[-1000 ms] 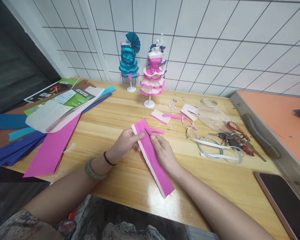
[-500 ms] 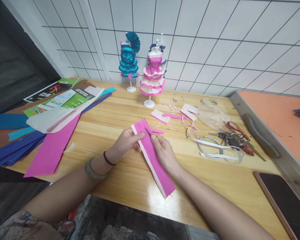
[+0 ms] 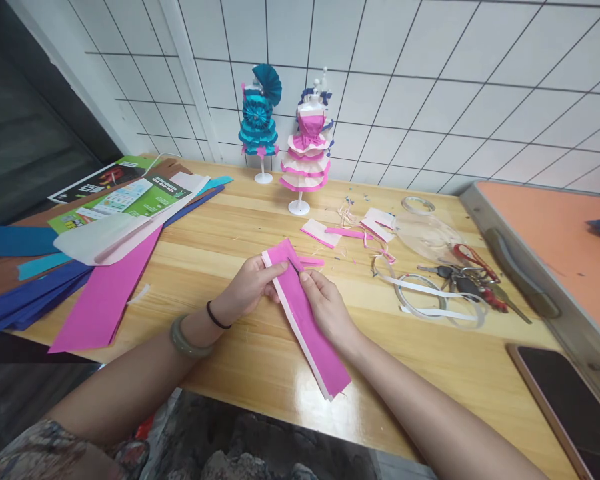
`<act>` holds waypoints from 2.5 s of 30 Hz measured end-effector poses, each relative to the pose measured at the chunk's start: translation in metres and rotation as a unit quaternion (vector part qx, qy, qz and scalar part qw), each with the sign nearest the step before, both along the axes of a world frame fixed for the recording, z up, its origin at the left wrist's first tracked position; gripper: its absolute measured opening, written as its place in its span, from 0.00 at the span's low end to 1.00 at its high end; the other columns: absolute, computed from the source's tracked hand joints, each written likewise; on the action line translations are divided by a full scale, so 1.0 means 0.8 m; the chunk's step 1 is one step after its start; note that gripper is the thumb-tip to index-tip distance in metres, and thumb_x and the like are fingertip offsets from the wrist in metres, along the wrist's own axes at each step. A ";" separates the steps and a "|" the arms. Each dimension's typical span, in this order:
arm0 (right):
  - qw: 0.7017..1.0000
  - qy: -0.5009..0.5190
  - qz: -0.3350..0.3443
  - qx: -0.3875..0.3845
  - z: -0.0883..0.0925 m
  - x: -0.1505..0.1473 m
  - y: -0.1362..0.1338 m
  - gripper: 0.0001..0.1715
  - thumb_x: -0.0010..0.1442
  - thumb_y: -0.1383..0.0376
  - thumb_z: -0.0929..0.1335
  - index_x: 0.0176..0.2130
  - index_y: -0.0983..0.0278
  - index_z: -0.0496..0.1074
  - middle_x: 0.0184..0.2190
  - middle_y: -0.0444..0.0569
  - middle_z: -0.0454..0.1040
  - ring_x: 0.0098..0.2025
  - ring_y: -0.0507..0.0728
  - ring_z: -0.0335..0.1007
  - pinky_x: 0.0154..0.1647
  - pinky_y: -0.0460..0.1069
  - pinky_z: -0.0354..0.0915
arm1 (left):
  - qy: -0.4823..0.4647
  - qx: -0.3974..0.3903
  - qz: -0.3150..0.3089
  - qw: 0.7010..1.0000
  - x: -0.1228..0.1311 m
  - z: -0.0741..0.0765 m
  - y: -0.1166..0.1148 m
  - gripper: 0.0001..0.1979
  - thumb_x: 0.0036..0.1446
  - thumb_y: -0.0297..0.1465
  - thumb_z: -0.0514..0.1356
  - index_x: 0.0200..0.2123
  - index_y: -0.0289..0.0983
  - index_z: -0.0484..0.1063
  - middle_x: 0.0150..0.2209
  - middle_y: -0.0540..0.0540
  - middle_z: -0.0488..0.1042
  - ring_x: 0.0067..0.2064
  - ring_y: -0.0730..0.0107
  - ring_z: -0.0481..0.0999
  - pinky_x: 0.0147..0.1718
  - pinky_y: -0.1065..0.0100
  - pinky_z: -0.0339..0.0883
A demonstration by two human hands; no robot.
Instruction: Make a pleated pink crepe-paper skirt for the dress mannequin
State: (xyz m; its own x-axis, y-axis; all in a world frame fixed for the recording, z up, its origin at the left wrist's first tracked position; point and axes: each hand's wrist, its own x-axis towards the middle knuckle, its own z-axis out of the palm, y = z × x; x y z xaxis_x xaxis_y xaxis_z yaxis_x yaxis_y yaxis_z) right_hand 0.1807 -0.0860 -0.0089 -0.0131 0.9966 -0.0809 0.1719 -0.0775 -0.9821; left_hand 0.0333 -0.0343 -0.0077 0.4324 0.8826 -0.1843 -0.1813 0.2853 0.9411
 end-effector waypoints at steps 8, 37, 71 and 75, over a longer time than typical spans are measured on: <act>1.000 0.026 0.004 -0.008 0.007 -0.002 -0.001 0.22 0.59 0.47 0.61 0.30 0.63 0.68 0.27 0.45 0.72 0.29 0.54 0.64 0.34 0.49 0.60 | 0.034 0.024 -0.020 0.999 0.003 0.001 -0.005 0.12 0.50 0.36 0.61 0.32 0.31 0.71 0.22 0.48 0.72 0.18 0.79 0.69 0.14 0.78 0.65; 1.000 0.006 0.007 0.012 0.002 0.002 0.002 0.21 0.61 0.51 0.60 0.30 0.64 0.67 0.26 0.44 0.69 0.28 0.53 0.62 0.33 0.47 0.59 | 0.066 0.034 -0.036 0.997 0.002 -0.009 -0.002 0.13 0.52 0.38 0.60 0.32 0.32 0.70 0.23 0.47 0.72 0.19 0.77 0.70 0.15 0.77 0.65; 1.000 -0.009 0.011 0.016 0.004 0.001 0.001 0.21 0.61 0.50 0.60 0.29 0.64 0.66 0.25 0.43 0.67 0.27 0.52 0.60 0.31 0.46 0.58 | 0.059 0.076 -0.022 0.995 0.003 0.002 -0.004 0.10 0.51 0.35 0.60 0.27 0.33 0.65 0.19 0.53 0.68 0.17 0.81 0.67 0.15 0.79 0.65; 1.000 -0.001 0.016 0.014 0.003 0.000 0.001 0.21 0.61 0.50 0.60 0.29 0.64 0.66 0.25 0.43 0.67 0.27 0.52 0.60 0.32 0.46 0.58 | 0.062 0.073 -0.020 0.995 0.004 0.000 -0.003 0.11 0.51 0.36 0.60 0.28 0.33 0.66 0.19 0.53 0.68 0.17 0.81 0.67 0.15 0.78 0.65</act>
